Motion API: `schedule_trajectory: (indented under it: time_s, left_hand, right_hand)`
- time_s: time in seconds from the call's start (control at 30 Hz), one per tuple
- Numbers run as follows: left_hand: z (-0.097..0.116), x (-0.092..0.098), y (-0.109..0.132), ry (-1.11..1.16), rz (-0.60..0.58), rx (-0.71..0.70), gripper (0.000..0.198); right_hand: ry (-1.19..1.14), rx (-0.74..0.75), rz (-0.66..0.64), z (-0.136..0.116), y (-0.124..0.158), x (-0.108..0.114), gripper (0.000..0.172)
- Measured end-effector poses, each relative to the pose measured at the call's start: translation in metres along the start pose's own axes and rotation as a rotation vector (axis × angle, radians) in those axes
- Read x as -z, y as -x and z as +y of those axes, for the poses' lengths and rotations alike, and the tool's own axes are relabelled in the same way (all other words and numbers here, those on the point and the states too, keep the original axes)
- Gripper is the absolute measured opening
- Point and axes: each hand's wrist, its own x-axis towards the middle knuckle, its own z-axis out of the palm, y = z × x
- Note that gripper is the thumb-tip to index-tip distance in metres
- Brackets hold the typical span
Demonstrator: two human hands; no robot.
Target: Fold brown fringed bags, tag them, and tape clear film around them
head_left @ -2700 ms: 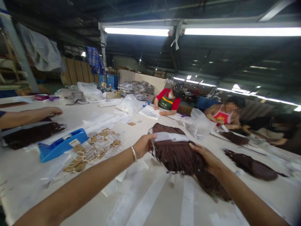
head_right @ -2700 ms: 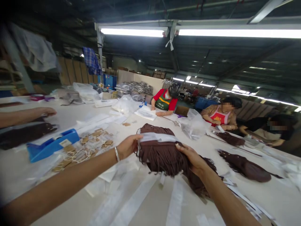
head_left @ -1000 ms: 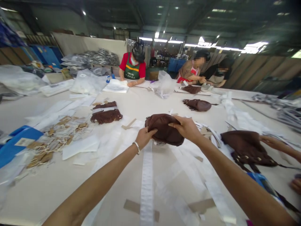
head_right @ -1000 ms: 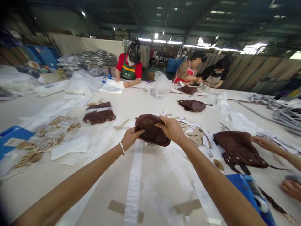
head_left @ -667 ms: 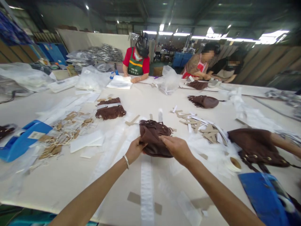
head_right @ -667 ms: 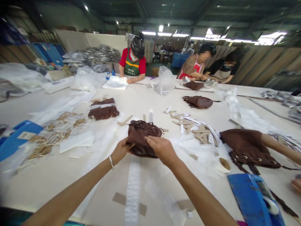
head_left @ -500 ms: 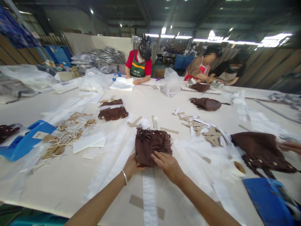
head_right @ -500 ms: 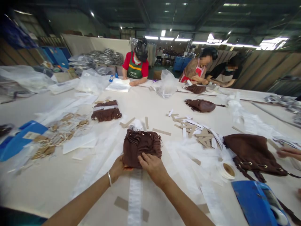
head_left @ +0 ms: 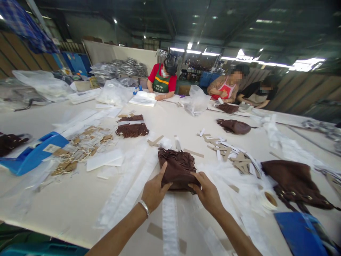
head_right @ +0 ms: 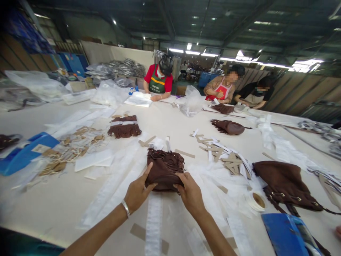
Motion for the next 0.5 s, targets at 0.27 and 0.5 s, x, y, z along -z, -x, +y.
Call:
schedule_trajectory:
  time_s: [0.27, 0.5]
  left_hand:
    - [0.001, 0.008, 0.005, 0.167, 0.175, 0.042, 0.052]
    - [-0.007, 0.033, -0.020, 0.183, -0.134, -0.066, 0.033]
  right_hand:
    - [-0.101, 0.026, -0.101, -0.001, -0.022, 0.005, 0.030]
    - [-0.189, -0.086, 0.007, 0.028, 0.007, 0.005, 0.061]
